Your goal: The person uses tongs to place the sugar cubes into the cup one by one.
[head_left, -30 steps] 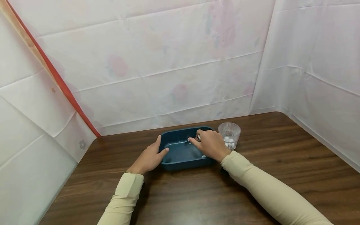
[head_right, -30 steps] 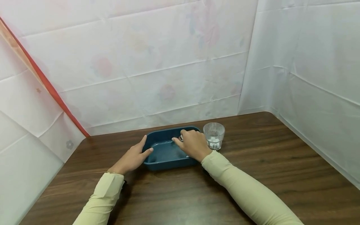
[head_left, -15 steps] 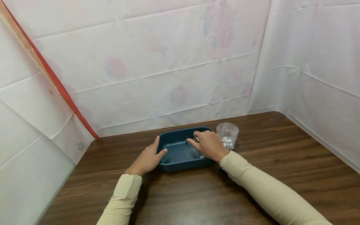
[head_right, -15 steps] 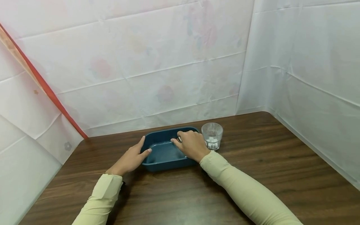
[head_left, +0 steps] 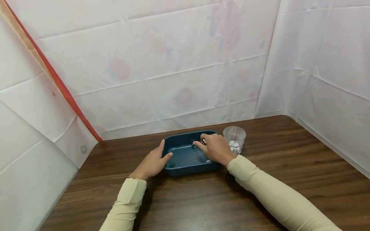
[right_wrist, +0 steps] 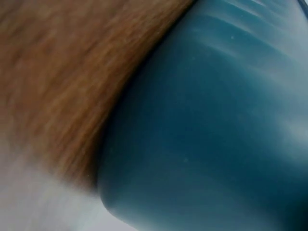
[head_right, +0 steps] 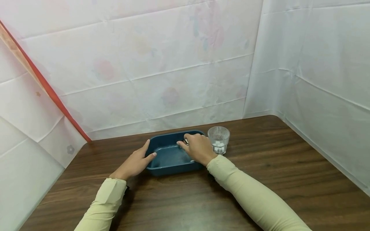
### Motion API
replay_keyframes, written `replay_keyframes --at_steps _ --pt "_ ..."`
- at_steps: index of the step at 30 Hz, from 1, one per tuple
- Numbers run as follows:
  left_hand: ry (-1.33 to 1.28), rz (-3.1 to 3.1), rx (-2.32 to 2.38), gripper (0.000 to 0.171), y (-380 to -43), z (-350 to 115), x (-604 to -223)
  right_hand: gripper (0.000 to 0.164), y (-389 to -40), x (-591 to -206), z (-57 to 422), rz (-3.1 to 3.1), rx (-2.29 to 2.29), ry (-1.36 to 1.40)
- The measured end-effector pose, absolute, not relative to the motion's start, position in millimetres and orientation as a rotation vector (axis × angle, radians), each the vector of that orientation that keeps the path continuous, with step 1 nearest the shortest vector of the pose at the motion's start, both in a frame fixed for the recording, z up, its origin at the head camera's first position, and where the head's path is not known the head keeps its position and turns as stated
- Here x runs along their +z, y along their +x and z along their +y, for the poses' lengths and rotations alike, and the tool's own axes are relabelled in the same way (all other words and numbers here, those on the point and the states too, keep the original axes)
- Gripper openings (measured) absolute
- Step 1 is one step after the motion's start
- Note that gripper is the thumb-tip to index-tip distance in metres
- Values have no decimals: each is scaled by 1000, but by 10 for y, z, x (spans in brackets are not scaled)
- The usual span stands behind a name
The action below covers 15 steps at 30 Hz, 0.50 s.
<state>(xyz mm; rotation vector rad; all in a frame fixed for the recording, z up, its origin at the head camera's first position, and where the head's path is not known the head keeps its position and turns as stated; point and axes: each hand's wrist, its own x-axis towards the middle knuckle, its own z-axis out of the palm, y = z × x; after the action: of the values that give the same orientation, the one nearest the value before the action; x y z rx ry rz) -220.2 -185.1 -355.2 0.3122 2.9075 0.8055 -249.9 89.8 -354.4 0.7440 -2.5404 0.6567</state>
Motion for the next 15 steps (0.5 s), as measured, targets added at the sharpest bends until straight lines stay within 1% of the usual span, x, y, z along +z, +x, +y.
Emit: replay_keyframes --at_steps 7,15 --pt "317 2899 817 81 -2216 -1853 -3552 33 -2523 -3536 913 -2515 697 742" --pt "309 2902 815 81 -2200 -1854 -3541 35 -2492 -3412 950 -2499 695 741"
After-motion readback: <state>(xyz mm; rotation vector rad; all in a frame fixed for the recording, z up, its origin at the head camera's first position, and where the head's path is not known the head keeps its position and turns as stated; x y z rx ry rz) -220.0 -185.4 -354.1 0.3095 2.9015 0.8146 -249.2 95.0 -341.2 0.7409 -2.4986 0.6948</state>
